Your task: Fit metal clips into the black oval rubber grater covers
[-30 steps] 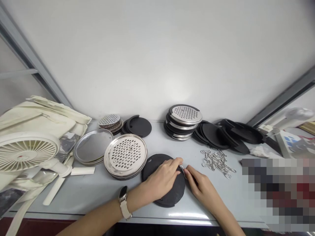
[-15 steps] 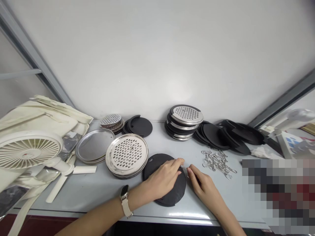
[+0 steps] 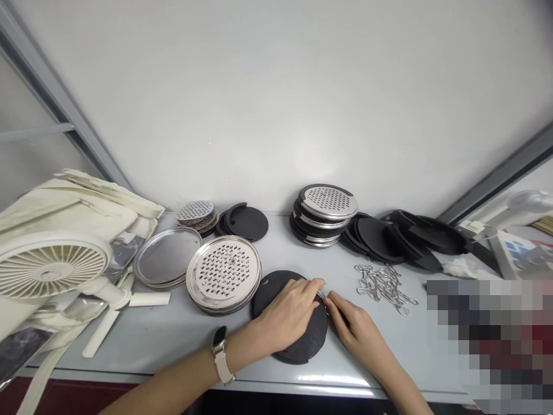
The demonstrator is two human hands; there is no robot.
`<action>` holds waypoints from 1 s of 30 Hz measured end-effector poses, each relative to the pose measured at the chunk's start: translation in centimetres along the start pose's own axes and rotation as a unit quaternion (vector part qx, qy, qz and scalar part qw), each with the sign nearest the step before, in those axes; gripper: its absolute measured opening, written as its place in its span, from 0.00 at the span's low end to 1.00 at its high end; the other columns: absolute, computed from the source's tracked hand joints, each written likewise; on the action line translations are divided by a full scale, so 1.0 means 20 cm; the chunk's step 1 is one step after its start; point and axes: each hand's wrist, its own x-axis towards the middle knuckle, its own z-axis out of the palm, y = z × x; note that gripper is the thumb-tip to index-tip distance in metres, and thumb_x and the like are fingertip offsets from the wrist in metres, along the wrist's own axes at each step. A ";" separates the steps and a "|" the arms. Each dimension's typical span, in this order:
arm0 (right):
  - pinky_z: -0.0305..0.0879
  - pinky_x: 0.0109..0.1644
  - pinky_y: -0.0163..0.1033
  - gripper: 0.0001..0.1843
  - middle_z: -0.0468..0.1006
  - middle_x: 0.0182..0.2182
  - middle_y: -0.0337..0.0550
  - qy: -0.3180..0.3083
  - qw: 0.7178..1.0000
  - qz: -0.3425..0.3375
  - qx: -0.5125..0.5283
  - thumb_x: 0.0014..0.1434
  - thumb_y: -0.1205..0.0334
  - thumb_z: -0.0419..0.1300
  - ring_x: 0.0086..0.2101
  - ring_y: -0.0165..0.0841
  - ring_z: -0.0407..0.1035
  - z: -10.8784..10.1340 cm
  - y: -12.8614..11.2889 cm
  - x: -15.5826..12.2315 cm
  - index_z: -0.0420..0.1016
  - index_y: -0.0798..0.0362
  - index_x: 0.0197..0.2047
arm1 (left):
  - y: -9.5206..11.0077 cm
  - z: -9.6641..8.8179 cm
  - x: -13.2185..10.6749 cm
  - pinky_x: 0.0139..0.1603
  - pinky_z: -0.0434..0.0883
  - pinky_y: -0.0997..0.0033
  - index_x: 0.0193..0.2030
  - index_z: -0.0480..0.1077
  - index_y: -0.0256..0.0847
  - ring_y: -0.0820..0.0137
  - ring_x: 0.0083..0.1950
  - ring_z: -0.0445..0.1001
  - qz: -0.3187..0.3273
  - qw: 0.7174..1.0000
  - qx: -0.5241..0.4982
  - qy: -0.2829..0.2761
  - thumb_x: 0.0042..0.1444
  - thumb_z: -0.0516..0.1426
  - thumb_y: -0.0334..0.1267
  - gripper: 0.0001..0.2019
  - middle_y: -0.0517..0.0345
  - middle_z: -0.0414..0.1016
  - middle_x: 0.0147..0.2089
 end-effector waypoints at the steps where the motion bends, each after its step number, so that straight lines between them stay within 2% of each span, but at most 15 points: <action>1: 0.58 0.26 0.34 0.15 0.68 0.21 0.37 0.000 1.000 0.001 0.000 0.69 0.58 0.43 0.22 0.33 0.65 0.00 0.00 0.00 0.58 0.48 0.29 | 0.00 0.00 0.00 0.49 0.67 0.64 0.56 0.58 0.44 0.65 0.48 0.69 -0.001 1.000 0.005 -0.001 0.63 0.49 0.27 0.16 0.56 0.71 0.47; 4: 0.58 0.26 0.35 0.15 0.68 0.22 0.36 -0.006 1.000 0.004 0.002 0.69 0.58 0.42 0.22 0.33 0.65 0.00 -0.01 0.00 0.57 0.48 0.30 | 0.00 0.00 0.00 0.48 0.67 0.64 0.55 0.59 0.44 0.65 0.46 0.69 -0.002 1.000 0.017 -0.003 0.63 0.48 0.27 0.15 0.57 0.71 0.45; 13: 0.57 0.28 0.35 0.12 0.66 0.22 0.34 -0.030 0.999 0.016 0.010 0.68 0.57 0.44 0.22 0.32 0.62 -0.01 -0.02 -0.01 0.58 0.49 0.32 | -0.02 0.01 0.01 0.51 0.66 0.64 0.55 0.60 0.43 0.67 0.49 0.69 0.014 1.000 0.020 0.001 0.63 0.50 0.27 0.14 0.57 0.71 0.47; 23: 0.56 0.27 0.34 0.10 0.66 0.21 0.34 -0.025 1.000 0.013 0.004 0.65 0.61 0.46 0.22 0.31 0.62 -0.01 -0.01 -0.01 0.57 0.49 0.31 | -0.01 0.02 0.01 0.53 0.66 0.63 0.55 0.60 0.43 0.66 0.49 0.69 0.010 1.000 0.010 -0.004 0.63 0.50 0.27 0.15 0.57 0.71 0.47; 30: 0.56 0.29 0.35 0.12 0.66 0.23 0.35 -0.037 0.999 0.024 0.014 0.68 0.58 0.43 0.24 0.33 0.64 -0.02 -0.02 -0.01 0.56 0.48 0.32 | -0.02 0.01 0.01 0.53 0.66 0.63 0.55 0.60 0.43 0.66 0.50 0.69 0.015 1.000 0.014 -0.007 0.64 0.49 0.27 0.14 0.56 0.71 0.48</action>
